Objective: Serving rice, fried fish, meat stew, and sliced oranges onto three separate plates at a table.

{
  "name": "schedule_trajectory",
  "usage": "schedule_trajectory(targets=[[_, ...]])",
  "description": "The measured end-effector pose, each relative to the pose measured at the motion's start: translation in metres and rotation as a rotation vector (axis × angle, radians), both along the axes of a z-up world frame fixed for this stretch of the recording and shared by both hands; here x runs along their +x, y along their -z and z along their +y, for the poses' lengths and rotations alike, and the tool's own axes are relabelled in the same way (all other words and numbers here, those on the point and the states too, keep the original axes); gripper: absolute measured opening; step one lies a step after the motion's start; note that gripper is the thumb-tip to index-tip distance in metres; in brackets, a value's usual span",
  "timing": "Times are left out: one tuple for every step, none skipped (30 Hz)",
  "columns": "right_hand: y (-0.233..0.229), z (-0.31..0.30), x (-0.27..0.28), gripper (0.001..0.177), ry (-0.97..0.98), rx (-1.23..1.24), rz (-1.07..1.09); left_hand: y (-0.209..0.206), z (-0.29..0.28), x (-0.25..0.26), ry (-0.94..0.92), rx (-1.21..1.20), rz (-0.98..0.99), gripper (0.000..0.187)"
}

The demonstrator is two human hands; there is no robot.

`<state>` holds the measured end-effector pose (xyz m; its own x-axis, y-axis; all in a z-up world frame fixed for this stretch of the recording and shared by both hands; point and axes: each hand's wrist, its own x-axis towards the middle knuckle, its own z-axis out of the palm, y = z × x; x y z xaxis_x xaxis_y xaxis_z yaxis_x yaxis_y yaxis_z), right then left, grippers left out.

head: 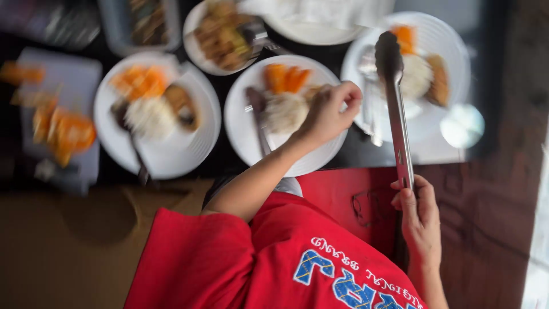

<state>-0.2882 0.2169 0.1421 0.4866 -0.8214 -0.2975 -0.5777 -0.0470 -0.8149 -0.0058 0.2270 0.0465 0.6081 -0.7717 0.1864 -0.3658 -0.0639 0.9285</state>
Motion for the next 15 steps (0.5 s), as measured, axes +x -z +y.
schedule_trajectory(targets=[[0.003,0.002,0.014,0.03,-0.025,0.121,-0.141,-0.004,0.015,0.006,0.0,-0.044,0.031,0.007],[0.003,0.003,0.028,0.03,-0.084,0.13,-0.144,-0.009,0.033,0.014,-0.06,-0.04,0.023,0.007],[0.004,0.005,0.044,0.03,-0.12,0.216,-0.222,-0.015,0.053,0.022,-0.075,-0.019,0.037,0.007],[0.004,0.011,0.058,0.029,-0.146,0.303,-0.293,-0.019,0.073,0.029,-0.081,-0.001,0.054,0.008],[0.005,0.016,0.072,0.029,-0.196,0.314,-0.289,-0.021,0.092,0.037,-0.131,0.001,0.05,0.008],[0.006,0.026,0.087,0.031,-0.212,0.34,-0.253,-0.023,0.114,0.046,-0.128,-0.027,0.138,0.008],[0.007,0.037,0.103,0.032,-0.228,0.365,-0.217,-0.025,0.136,0.055,-0.124,-0.058,0.224,0.008],[0.007,0.051,0.118,0.032,-0.256,0.371,-0.216,-0.027,0.157,0.065,-0.152,-0.058,0.219,0.008],[0.008,0.065,0.134,0.033,-0.311,0.351,-0.215,-0.03,0.179,0.075,-0.168,-0.036,0.161,0.008],[0.009,0.084,0.15,0.034,-0.354,0.33,-0.215,-0.033,0.203,0.086,-0.174,-0.009,0.105,0.009],[0.008,0.102,0.168,0.034,-0.37,0.336,-0.216,-0.038,0.226,0.099,-0.19,-0.005,0.102,0.009],[0.007,0.121,0.184,0.036,-0.385,0.353,-0.182,-0.043,0.25,0.11,-0.224,0.021,0.024,0.009],[0.005,0.141,0.2,0.039,-0.401,0.37,-0.147,-0.048,0.274,0.12,-0.257,0.048,-0.054,0.009],[0.004,0.162,0.218,0.039,-0.413,0.381,-0.141,-0.046,0.301,0.132,-0.27,0.058,-0.05,0.009],[0.004,0.183,0.234,0.038,-0.461,0.336,-0.114,-0.045,0.328,0.143,-0.337,0.053,-0.074,0.007]])
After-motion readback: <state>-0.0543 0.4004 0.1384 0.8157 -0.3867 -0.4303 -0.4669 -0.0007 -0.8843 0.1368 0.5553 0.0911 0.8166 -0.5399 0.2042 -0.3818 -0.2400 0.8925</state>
